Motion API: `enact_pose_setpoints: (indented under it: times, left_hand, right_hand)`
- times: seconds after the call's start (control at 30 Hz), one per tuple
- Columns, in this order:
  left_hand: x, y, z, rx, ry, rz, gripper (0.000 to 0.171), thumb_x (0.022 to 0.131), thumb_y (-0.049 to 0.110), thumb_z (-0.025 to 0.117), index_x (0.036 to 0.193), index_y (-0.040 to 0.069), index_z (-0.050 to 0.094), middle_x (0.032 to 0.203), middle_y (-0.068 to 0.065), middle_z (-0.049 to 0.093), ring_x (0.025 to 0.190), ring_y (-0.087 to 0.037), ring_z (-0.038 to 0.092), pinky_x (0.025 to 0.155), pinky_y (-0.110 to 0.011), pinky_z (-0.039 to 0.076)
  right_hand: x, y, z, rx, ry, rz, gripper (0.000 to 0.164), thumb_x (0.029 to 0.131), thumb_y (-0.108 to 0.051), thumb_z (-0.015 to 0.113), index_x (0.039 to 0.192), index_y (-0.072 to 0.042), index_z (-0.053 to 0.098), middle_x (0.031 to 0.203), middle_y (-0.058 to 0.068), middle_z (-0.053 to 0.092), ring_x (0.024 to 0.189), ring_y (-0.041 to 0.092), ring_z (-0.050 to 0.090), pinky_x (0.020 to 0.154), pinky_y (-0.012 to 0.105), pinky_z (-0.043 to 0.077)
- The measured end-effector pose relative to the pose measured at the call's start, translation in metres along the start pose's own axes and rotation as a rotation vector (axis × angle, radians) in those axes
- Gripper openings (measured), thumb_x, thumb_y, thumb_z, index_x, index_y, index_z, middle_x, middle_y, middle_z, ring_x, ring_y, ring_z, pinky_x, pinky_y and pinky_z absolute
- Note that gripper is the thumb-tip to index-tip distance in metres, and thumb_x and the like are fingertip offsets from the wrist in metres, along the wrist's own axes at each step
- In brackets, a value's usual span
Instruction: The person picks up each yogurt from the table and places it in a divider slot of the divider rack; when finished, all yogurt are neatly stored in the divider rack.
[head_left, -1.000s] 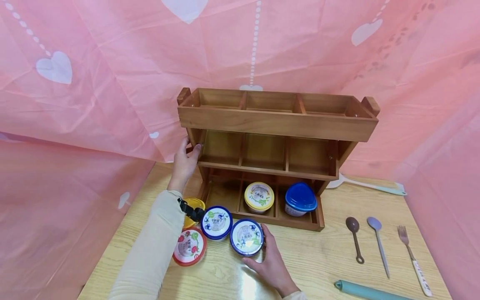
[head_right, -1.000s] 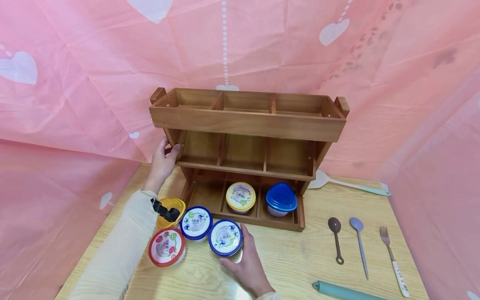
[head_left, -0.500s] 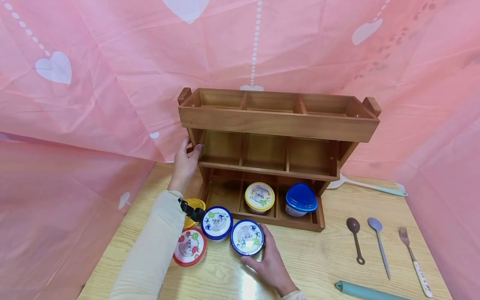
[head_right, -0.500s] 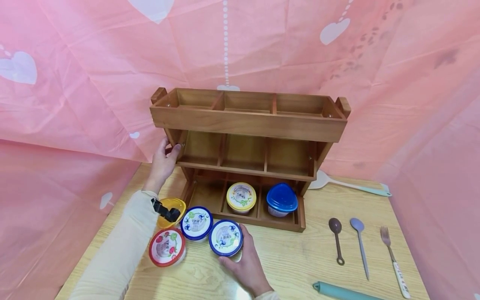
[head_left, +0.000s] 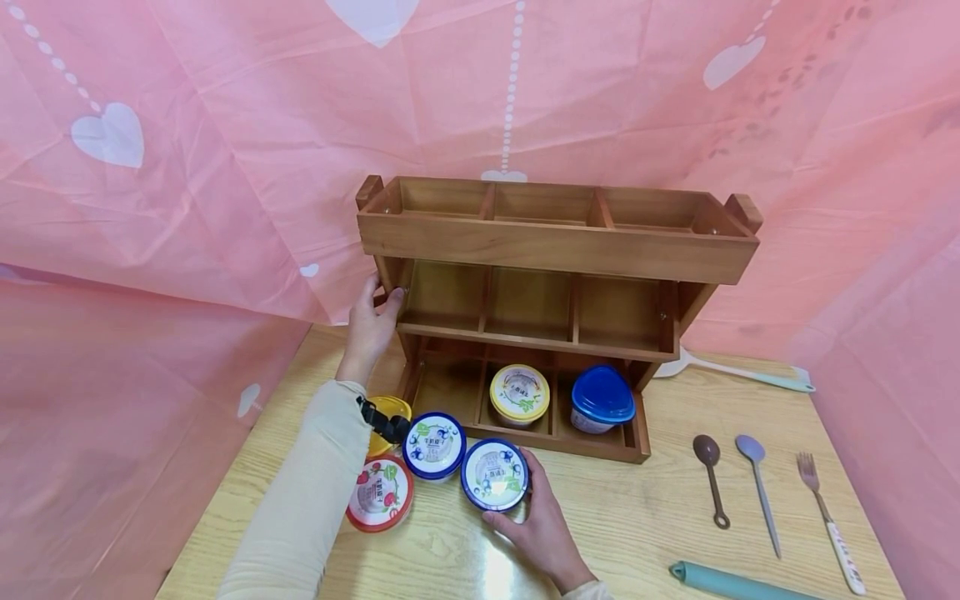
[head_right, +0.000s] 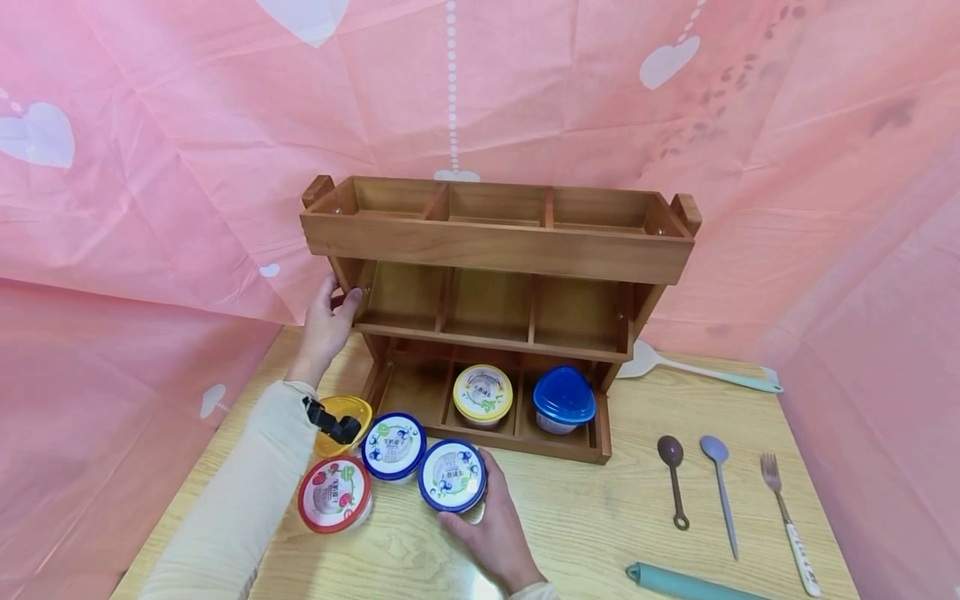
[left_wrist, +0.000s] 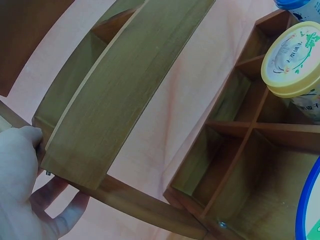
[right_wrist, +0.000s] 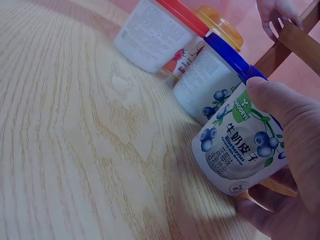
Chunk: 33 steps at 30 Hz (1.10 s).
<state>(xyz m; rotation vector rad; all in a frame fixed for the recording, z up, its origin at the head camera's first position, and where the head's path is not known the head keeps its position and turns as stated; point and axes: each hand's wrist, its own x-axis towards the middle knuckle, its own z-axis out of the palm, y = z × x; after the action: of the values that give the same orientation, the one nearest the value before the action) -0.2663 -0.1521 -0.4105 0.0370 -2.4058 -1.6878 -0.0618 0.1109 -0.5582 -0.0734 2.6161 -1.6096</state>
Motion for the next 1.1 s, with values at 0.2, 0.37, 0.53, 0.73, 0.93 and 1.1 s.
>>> enact_pose_setpoints:
  times: [0.2,0.37,0.53,0.73,0.93,1.1]
  left_hand:
    - [0.0,0.0,-0.001,0.007,-0.008,-0.004,0.047,0.103,0.029,0.051,0.148,0.019,0.04,0.149,-0.011,0.046,0.129,-0.034,0.052,0.1,-0.05,0.051]
    - [0.0,0.001,-0.001,0.009,-0.007,-0.011,0.047,0.103,0.029,0.051,0.148,0.02,0.04,0.149,-0.01,0.046,0.129,-0.034,0.052,0.1,-0.05,0.051]
    - [0.0,0.001,0.0,0.006,0.001,-0.005,0.046,0.103,0.028,0.051,0.147,0.019,0.041,0.148,-0.01,0.047,0.128,-0.034,0.053,0.1,-0.049,0.051]
    - [0.0,0.001,0.0,0.009,0.004,0.001,0.046,0.103,0.027,0.051,0.147,0.018,0.041,0.149,-0.01,0.046,0.129,-0.033,0.053,0.101,-0.049,0.051]
    - [0.0,0.0,0.0,-0.002,0.001,0.001,0.046,0.103,0.027,0.052,0.147,0.017,0.041,0.151,-0.01,0.044,0.13,-0.034,0.052,0.102,-0.05,0.05]
    - [0.001,0.0,0.0,-0.009,0.0,0.003,0.046,0.103,0.026,0.052,0.146,0.016,0.042,0.15,-0.011,0.045,0.13,-0.034,0.052,0.101,-0.05,0.051]
  right_hand:
    - [-0.001,0.001,-0.001,0.001,0.011,0.004,0.105,0.071,-0.032,0.089,0.152,-0.009,0.026,0.15,0.016,0.043,0.135,0.032,0.047,0.107,0.046,0.045]
    - [-0.004,-0.004,-0.007,-0.008,0.046,-0.021,0.105,0.068,-0.031,0.091,0.15,-0.009,0.03,0.147,0.013,0.048,0.128,0.026,0.053,0.1,0.038,0.052]
    - [-0.005,-0.013,-0.016,-0.004,0.057,-0.018,0.103,0.069,-0.029,0.091,0.15,-0.01,0.03,0.145,0.011,0.049,0.125,0.024,0.054,0.097,0.035,0.053]
    - [-0.003,-0.029,-0.026,0.017,0.061,0.004,0.105,0.069,-0.034,0.091,0.151,-0.018,0.027,0.147,0.006,0.046,0.128,0.024,0.052,0.099,0.044,0.051]
    - [0.002,-0.047,-0.032,0.033,0.098,-0.058,0.103,0.068,-0.024,0.091,0.15,-0.017,0.029,0.143,0.007,0.049,0.124,0.027,0.053,0.097,0.048,0.051]
    - [0.012,-0.059,-0.032,0.033,0.105,-0.109,0.104,0.069,-0.023,0.091,0.151,-0.016,0.028,0.143,0.009,0.048,0.124,0.028,0.053,0.097,0.05,0.051]
